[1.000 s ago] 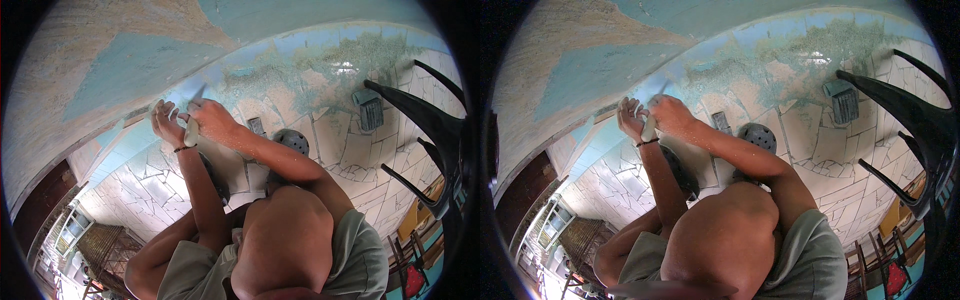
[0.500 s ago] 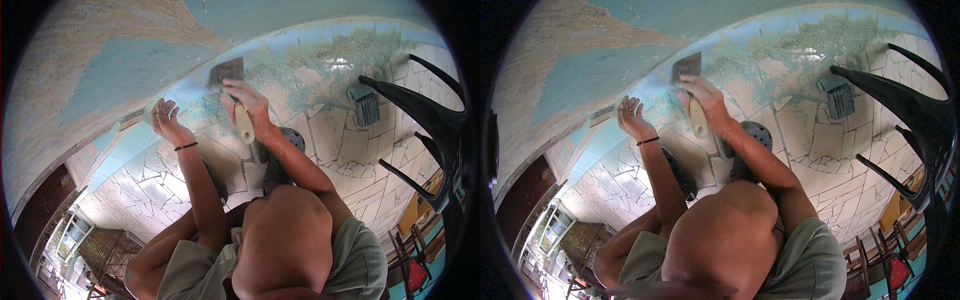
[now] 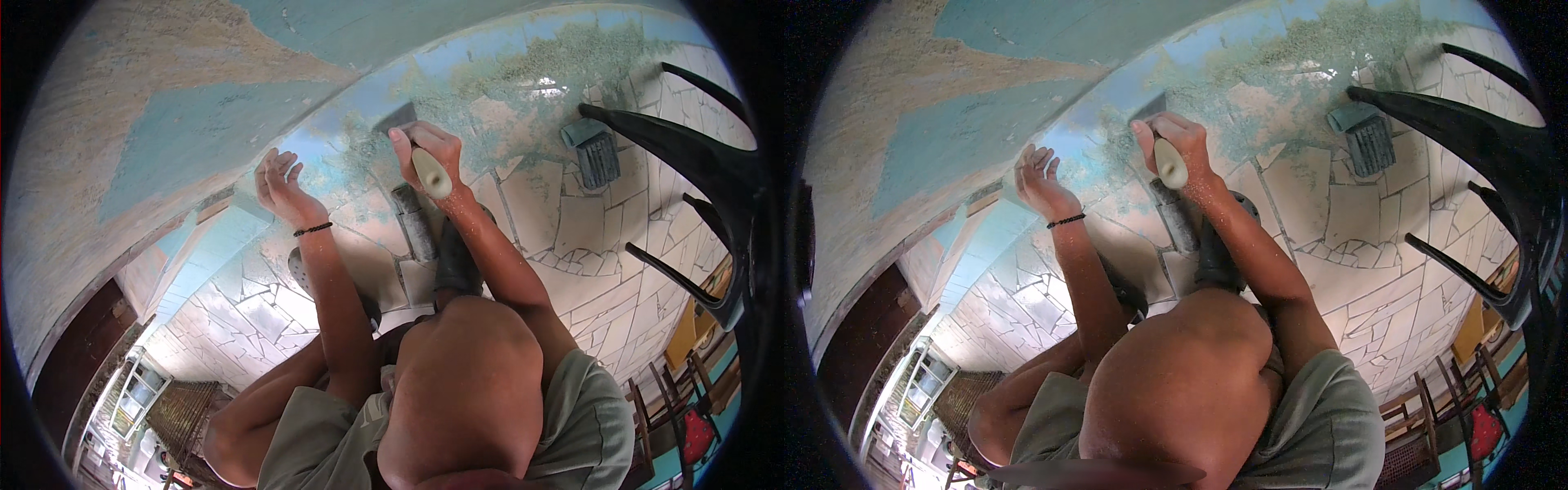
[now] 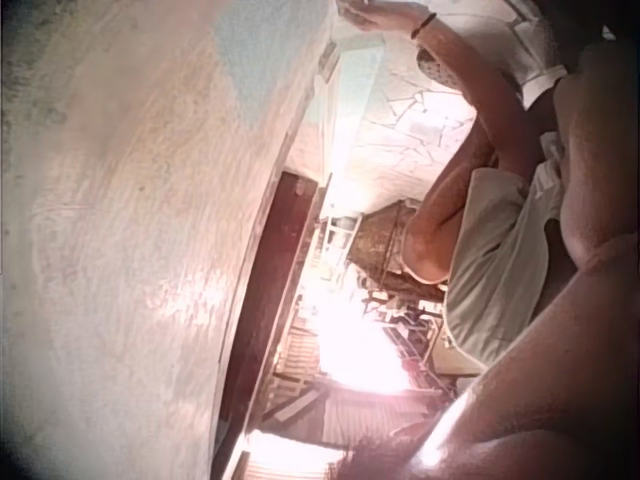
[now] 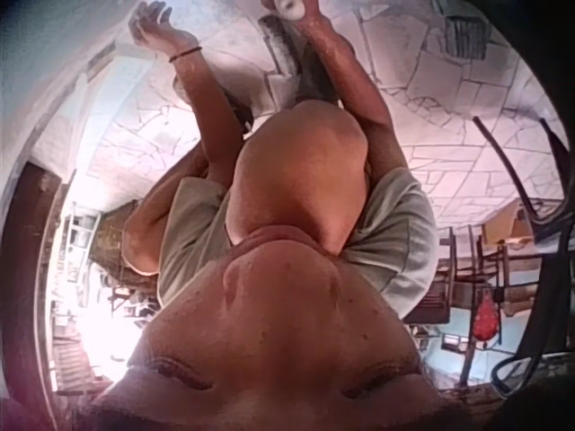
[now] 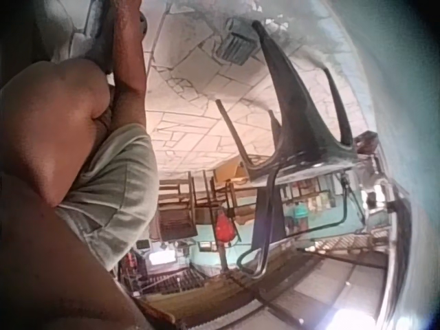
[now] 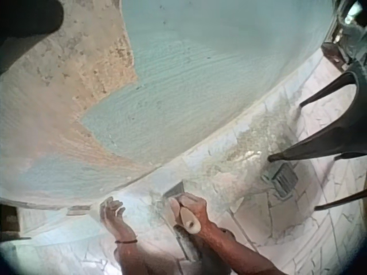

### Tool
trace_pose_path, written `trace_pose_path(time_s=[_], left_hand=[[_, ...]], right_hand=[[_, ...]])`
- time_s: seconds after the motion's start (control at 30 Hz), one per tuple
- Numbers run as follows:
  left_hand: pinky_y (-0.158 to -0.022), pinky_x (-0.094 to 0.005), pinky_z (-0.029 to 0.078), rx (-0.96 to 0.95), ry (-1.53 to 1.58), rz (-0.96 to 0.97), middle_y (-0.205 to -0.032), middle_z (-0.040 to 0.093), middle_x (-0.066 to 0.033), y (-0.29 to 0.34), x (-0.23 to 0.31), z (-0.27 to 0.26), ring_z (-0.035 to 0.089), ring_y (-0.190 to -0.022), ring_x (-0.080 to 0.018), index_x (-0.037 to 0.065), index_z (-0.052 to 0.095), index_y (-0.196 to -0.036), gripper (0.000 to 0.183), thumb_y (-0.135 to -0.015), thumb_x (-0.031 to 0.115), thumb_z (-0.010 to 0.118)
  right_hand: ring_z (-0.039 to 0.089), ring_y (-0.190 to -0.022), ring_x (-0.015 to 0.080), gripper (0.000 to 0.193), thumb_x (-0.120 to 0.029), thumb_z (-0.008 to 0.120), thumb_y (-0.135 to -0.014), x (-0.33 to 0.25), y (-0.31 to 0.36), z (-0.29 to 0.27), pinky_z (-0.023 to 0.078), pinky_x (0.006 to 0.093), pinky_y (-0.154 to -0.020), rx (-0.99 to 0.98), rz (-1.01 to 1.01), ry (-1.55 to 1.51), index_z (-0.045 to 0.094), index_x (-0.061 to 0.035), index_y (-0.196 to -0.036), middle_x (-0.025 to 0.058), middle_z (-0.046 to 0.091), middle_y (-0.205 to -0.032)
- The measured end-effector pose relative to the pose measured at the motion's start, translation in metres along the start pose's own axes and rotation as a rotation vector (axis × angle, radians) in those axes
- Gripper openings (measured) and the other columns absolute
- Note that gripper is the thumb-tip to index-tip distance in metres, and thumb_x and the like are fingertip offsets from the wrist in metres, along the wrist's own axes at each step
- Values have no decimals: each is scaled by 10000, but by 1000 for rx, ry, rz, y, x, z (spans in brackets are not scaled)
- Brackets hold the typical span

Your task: The person scrapes old paint or plaster from a wall using a metal scraper tool.

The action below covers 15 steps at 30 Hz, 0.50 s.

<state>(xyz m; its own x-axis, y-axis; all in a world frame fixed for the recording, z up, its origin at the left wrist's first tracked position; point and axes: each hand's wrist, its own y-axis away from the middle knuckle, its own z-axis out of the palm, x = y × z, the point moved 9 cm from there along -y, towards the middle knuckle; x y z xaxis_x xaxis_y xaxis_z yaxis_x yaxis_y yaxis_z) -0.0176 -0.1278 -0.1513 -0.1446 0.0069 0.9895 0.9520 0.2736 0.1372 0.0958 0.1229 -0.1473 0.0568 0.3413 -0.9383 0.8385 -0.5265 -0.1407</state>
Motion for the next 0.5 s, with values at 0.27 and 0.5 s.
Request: trace_pose_path(time_s=[0.27,0.5], left_hand=[[-778,-347,479,-91,-33,29,-935,638,-123,4,3,21,614,-891,-231,-20,614,-1092,370,-915,281,491],[-776,-345,480,-109,-15,23,-918,642,-118,5,8,37,623,-886,-229,-4,622,-1066,337,-921,282,519]], right_hand=[[668,-984,289,240,-60,739,-805,-17,0,28,536,339,-835,21,-196,-136,655,-13,-1024,162,661,-1123],[649,-987,344,270,-39,709,-773,-1,31,33,527,365,-844,-261,-149,-90,646,13,-1031,187,643,-1122]])
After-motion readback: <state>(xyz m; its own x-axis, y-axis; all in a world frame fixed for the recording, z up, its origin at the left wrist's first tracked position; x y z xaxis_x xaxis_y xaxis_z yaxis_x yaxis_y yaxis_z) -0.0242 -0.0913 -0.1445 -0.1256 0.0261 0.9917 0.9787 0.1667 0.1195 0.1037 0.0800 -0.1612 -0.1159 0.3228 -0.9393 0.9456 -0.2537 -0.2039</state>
